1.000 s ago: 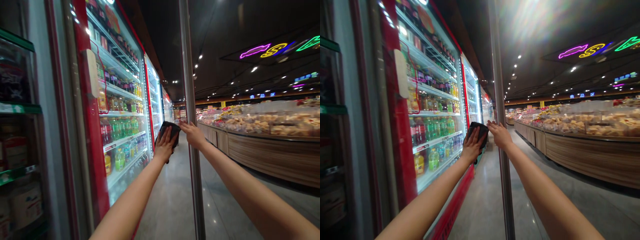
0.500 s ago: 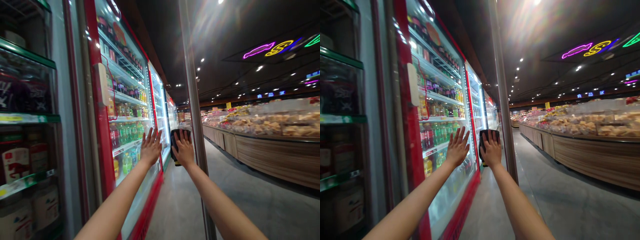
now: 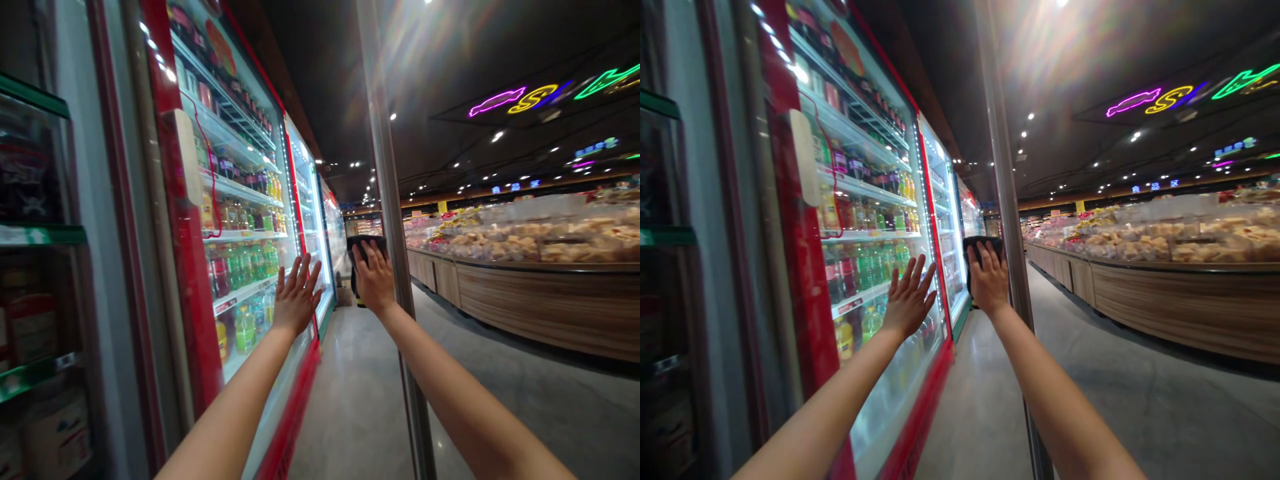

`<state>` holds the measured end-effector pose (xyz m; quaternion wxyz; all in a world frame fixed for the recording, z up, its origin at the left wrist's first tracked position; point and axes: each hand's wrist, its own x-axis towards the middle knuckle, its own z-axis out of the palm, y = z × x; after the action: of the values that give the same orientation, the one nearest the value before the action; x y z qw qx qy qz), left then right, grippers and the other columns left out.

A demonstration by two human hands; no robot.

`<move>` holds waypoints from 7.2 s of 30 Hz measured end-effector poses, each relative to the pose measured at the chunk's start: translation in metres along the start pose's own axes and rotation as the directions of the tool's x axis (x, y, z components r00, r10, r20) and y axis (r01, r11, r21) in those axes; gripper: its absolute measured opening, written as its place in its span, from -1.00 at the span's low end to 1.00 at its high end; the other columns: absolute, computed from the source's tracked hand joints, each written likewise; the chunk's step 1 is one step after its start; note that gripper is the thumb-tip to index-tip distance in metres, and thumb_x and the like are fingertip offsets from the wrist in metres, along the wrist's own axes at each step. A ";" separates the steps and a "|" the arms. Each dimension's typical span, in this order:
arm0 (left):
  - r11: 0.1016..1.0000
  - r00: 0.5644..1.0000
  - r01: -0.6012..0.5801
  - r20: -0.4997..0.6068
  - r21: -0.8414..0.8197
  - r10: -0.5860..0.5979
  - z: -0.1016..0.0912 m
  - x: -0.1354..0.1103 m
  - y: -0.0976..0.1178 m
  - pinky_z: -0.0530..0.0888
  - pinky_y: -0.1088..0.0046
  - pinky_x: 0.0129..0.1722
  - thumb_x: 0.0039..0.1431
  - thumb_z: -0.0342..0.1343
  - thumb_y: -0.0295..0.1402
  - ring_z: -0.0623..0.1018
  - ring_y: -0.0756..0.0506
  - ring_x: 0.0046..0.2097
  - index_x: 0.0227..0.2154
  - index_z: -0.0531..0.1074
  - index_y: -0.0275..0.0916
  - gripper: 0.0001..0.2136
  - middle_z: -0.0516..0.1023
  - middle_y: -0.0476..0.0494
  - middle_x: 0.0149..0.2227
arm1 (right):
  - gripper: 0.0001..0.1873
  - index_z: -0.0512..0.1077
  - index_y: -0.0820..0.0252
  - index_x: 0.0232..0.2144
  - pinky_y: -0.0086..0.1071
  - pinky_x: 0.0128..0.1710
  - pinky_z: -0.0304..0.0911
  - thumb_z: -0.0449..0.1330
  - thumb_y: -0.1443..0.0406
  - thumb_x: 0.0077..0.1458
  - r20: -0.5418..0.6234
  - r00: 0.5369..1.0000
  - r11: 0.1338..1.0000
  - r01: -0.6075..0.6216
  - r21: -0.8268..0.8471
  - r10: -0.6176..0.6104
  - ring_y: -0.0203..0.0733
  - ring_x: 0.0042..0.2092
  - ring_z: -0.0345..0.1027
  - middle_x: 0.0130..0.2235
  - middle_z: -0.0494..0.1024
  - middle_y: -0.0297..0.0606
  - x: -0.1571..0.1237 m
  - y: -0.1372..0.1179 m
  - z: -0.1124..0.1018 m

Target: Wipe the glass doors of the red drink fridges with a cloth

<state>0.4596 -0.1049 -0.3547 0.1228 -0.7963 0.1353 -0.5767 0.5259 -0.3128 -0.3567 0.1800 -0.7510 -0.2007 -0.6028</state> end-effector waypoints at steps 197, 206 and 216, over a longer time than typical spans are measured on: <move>0.805 0.758 0.504 0.286 0.313 -0.586 -0.104 -0.386 -0.041 0.01 -0.11 0.41 0.13 0.02 -0.57 -0.12 -0.28 0.48 0.44 -0.43 -0.31 -0.08 -0.14 -0.38 0.47 | -0.41 0.23 0.11 0.31 0.01 0.45 -0.24 0.06 0.39 0.25 -0.197 0.471 0.336 0.813 0.476 -0.860 -0.10 0.40 0.03 0.40 0.20 -0.28 -0.188 -0.276 0.092; 0.840 0.784 0.484 0.305 0.245 -0.541 -0.102 -0.372 -0.040 0.02 -0.15 0.41 0.18 -0.01 -0.55 -0.15 -0.30 0.48 0.44 -0.45 -0.30 -0.11 -0.15 -0.38 0.48 | -0.34 0.04 0.13 0.40 0.18 0.44 -0.42 0.04 0.35 0.30 0.016 0.765 0.684 0.566 0.460 -0.644 -0.01 0.45 -0.11 0.43 0.09 -0.15 -0.159 -0.260 0.076; 0.887 0.816 0.411 0.349 0.210 -0.461 -0.095 -0.363 -0.040 0.05 -0.08 0.41 0.20 -0.09 -0.62 -0.14 -0.24 0.48 0.44 -0.45 -0.23 -0.15 -0.11 -0.30 0.48 | -0.38 0.23 0.07 0.31 -0.04 0.47 -0.31 0.03 0.45 0.22 -0.126 0.539 0.416 0.759 0.501 -0.833 -0.19 0.38 0.06 0.38 0.23 -0.30 -0.217 -0.223 0.086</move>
<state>0.2645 0.0581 -0.6329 0.0614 -0.8949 -0.1144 -0.4269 0.4396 -0.0965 -0.5800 0.0444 -0.5306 -0.6934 -0.4855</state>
